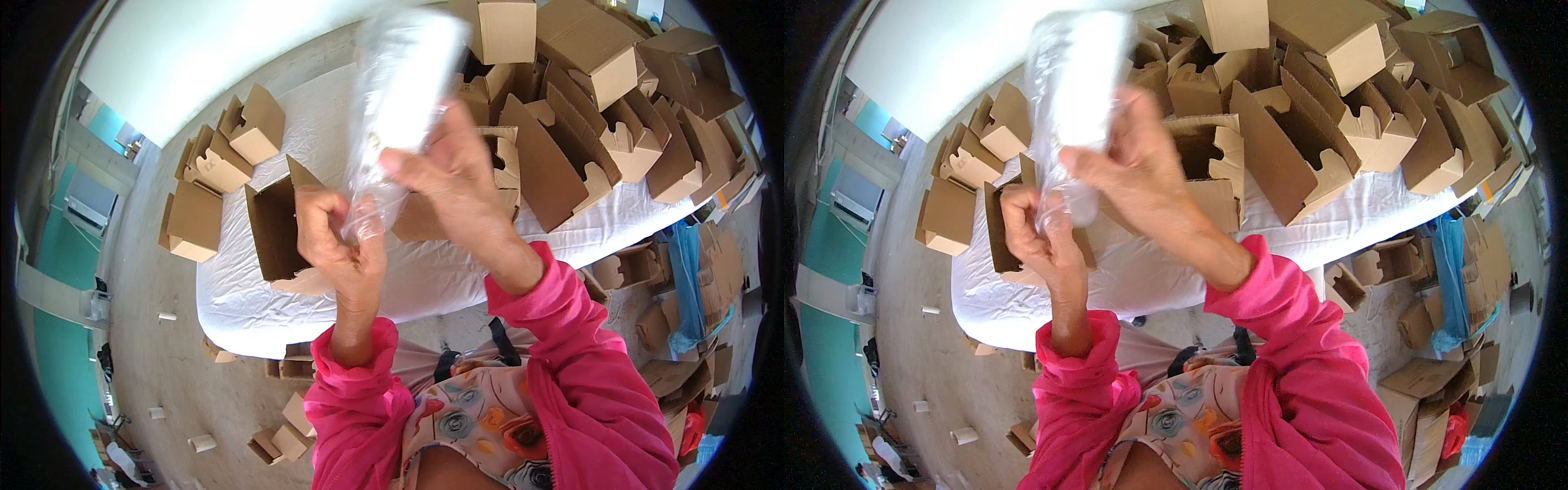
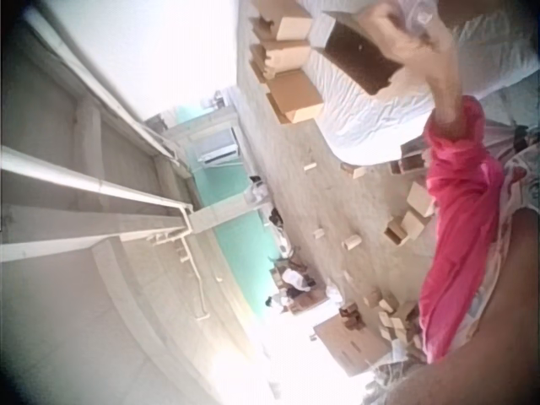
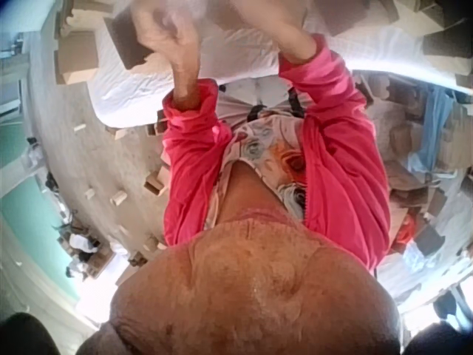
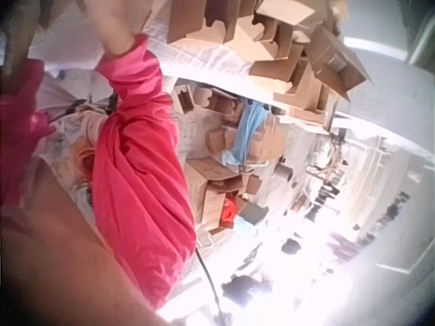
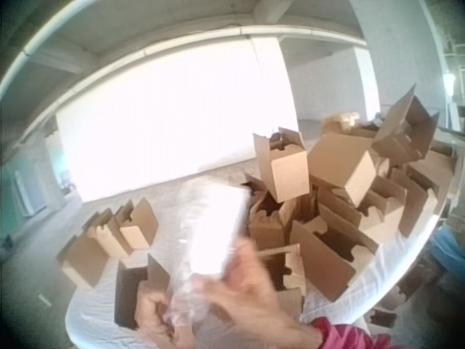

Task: The person places white bottles inside plastic bags and then into cardboard boxes on a table by hand, repeating this action for multiple items.

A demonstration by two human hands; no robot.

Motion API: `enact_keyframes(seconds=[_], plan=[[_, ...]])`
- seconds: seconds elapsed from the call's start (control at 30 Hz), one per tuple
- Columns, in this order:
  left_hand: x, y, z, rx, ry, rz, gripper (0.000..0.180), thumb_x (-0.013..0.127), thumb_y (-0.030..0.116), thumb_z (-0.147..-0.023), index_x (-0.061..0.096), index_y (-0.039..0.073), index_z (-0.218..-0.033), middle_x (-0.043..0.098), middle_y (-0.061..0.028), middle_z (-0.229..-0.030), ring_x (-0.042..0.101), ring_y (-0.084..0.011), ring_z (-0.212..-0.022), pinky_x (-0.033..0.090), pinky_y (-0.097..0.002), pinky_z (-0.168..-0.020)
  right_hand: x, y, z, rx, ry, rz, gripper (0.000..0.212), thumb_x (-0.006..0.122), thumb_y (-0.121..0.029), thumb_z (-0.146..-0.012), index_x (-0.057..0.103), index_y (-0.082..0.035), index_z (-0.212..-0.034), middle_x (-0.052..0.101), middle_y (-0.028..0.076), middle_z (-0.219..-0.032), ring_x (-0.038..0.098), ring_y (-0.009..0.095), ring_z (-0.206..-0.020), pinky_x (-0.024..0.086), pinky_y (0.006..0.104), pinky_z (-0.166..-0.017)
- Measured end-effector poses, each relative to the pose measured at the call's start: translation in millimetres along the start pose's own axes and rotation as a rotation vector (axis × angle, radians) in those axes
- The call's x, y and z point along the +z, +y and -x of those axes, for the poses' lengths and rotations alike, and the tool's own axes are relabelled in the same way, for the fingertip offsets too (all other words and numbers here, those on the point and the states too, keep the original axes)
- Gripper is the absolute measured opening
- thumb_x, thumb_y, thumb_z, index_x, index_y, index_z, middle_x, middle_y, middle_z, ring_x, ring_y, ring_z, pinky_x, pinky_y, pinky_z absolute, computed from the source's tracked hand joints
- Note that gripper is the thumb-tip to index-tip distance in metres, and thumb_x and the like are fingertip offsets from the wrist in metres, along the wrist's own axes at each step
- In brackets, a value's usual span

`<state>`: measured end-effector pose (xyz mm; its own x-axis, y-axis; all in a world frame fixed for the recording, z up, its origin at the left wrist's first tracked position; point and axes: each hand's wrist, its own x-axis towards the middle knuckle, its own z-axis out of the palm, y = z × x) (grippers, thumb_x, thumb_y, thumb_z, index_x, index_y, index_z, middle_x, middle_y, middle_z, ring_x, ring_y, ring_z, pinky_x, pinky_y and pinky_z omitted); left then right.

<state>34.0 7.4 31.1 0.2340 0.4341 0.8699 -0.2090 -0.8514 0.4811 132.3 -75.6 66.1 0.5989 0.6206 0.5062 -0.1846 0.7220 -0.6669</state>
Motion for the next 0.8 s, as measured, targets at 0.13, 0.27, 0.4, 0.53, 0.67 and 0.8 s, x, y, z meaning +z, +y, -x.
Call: enact_keyframes(seconds=[0.13, 0.27, 0.4, 0.53, 0.67, 0.8], plan=[[22.5, -7.4, 9.2, 0.034, -0.197, -0.003, 0.055, 0.068, 0.009, -0.072, 0.045, 0.006, -0.121, 0.057, -0.0161, -0.107, 0.048, -0.0279, -0.106, 0.037, -0.0371, -0.087, -43.8, -19.7, -12.1, -0.278, 0.026, 0.300, 0.061, 0.069, -0.005, -0.080, 0.035, -0.001, -0.130, 0.053, 0.010, -0.116, 0.054, 0.017, -0.107, 0.046, 0.0322, -0.089], [25.5, -11.4, 17.8, 0.114, -0.550, -0.396, 0.048, 0.073, 0.012, -0.068, 0.053, 0.008, -0.112, 0.059, -0.0100, -0.097, 0.048, -0.0316, -0.103, 0.030, -0.0466, -0.092, -76.7, -38.6, -13.6, -0.113, -0.187, 0.771, 0.060, 0.069, -0.011, -0.078, 0.038, -0.002, -0.129, 0.055, 0.011, -0.115, 0.056, 0.019, -0.104, 0.046, 0.0336, -0.087], [12.3, -10.6, 19.8, 0.202, -0.512, -0.562, 0.018, 0.072, 0.015, -0.067, 0.061, 0.008, -0.077, 0.058, -0.0040, -0.080, 0.050, -0.0275, -0.092, 0.034, -0.0415, -0.084, -90.1, -47.6, -14.3, 0.146, -0.550, 1.157, 0.058, 0.067, -0.016, -0.074, 0.045, -0.006, -0.126, 0.061, 0.018, -0.104, 0.061, 0.033, -0.093, 0.046, 0.0388, -0.079], [8.6, -1.6, 27.8, 0.194, -0.505, -0.434, 0.018, 0.072, 0.011, -0.066, 0.058, 0.006, -0.075, 0.053, -0.0068, -0.072, 0.052, -0.0276, -0.080, 0.040, -0.0389, -0.071, -97.2, -39.7, -21.6, 0.466, -0.837, 1.323, 0.055, 0.064, -0.014, -0.069, 0.050, -0.003, -0.121, 0.061, 0.021, -0.104, 0.059, 0.036, -0.096, 0.045, 0.0405, -0.080], [3.4, 7.3, 34.7, 0.125, -0.558, -0.343, 0.017, 0.071, 0.005, -0.066, 0.056, 0.004, -0.074, 0.050, -0.0086, -0.071, 0.050, -0.0294, -0.070, 0.041, -0.0385, -0.060, -101.1, -16.1, -21.0, 0.599, -1.016, 1.512, 0.057, 0.063, -0.014, -0.067, 0.052, -0.010, -0.122, 0.061, 0.018, -0.110, 0.057, 0.035, -0.103, 0.045, 0.0415, -0.084], [-1.3, 3.5, 43.3, 0.131, -0.524, -0.357, 0.018, 0.072, 0.004, -0.067, 0.058, 0.004, -0.077, 0.054, -0.0116, -0.087, 0.053, -0.0298, -0.083, 0.043, -0.0371, -0.064, -103.9, -7.5, -13.5, 0.554, -0.982, 1.574, 0.049, 0.062, -0.012, -0.074, 0.054, -0.012, -0.122, 0.060, 0.015, -0.114, 0.057, 0.032, -0.105, 0.045, 0.0404, -0.087]])
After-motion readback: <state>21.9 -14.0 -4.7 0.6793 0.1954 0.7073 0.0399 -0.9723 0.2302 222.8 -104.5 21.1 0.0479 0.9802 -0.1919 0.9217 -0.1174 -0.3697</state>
